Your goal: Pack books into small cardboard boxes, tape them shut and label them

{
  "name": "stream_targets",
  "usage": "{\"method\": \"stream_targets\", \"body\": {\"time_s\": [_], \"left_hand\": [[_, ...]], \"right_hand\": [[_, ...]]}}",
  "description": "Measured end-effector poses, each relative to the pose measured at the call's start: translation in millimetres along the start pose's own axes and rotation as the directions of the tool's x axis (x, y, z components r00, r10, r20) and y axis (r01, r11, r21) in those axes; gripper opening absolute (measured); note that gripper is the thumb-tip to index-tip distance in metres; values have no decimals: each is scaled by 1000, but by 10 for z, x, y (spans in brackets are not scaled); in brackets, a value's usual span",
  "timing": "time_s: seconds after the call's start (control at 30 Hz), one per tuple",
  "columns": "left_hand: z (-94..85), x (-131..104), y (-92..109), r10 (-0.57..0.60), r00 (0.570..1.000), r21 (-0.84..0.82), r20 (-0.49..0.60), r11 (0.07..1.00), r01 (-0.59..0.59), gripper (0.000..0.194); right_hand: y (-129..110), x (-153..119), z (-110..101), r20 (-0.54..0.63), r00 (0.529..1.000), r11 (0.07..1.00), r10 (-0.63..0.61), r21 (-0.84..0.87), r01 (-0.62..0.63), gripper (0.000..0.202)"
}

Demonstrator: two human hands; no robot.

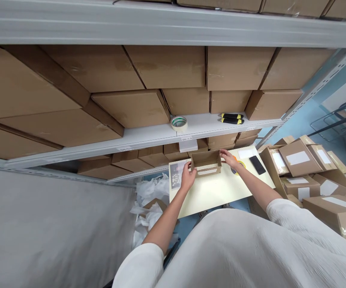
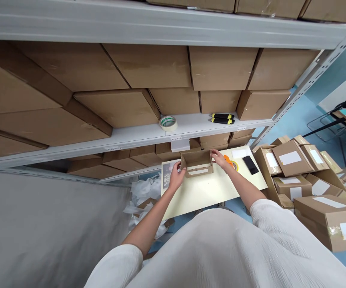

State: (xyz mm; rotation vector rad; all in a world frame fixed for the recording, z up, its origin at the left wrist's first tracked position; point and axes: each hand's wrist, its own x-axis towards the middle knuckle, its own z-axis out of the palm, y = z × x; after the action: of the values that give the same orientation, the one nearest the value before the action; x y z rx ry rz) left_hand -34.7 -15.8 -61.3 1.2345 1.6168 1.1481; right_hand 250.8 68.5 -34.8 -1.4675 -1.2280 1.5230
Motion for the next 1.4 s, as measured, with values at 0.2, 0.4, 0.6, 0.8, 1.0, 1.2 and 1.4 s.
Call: {"method": "stream_targets", "body": {"time_s": [0.2, 0.4, 0.6, 0.8, 1.0, 1.2, 1.4], "left_hand": [[-65, -21, -56, 9, 998, -16, 58, 1000, -8, 47], [-88, -33, -135, 85, 983, 130, 161, 986, -106, 33], [-69, -16, -181, 51, 989, 142, 135, 987, -71, 44], [9, 92, -185, -25, 1000, 116, -14, 993, 26, 60], [124, 334, -260, -91, 993, 144, -70, 984, 101, 59], [135, 380, -214, -277, 953, 339, 118, 914, 224, 56], [99, 348, -160, -249, 955, 336, 159, 923, 185, 51]], "right_hand": [[81, 126, 26, -14, 998, 990, -64, -129, 62, 49], [119, 175, 63, -40, 993, 927, -107, -364, 85, 50], [92, 150, 49, -7, 994, 950, -113, -292, 106, 55], [90, 107, -71, 92, 995, 995, -31, -88, 39, 31], [164, 32, -61, 145, 990, 987, 1, -159, 23, 40], [256, 36, -38, 125, 988, 952, -91, -279, 123, 41], [293, 21, -99, 132, 988, 937, -83, -328, 123, 41]]}}
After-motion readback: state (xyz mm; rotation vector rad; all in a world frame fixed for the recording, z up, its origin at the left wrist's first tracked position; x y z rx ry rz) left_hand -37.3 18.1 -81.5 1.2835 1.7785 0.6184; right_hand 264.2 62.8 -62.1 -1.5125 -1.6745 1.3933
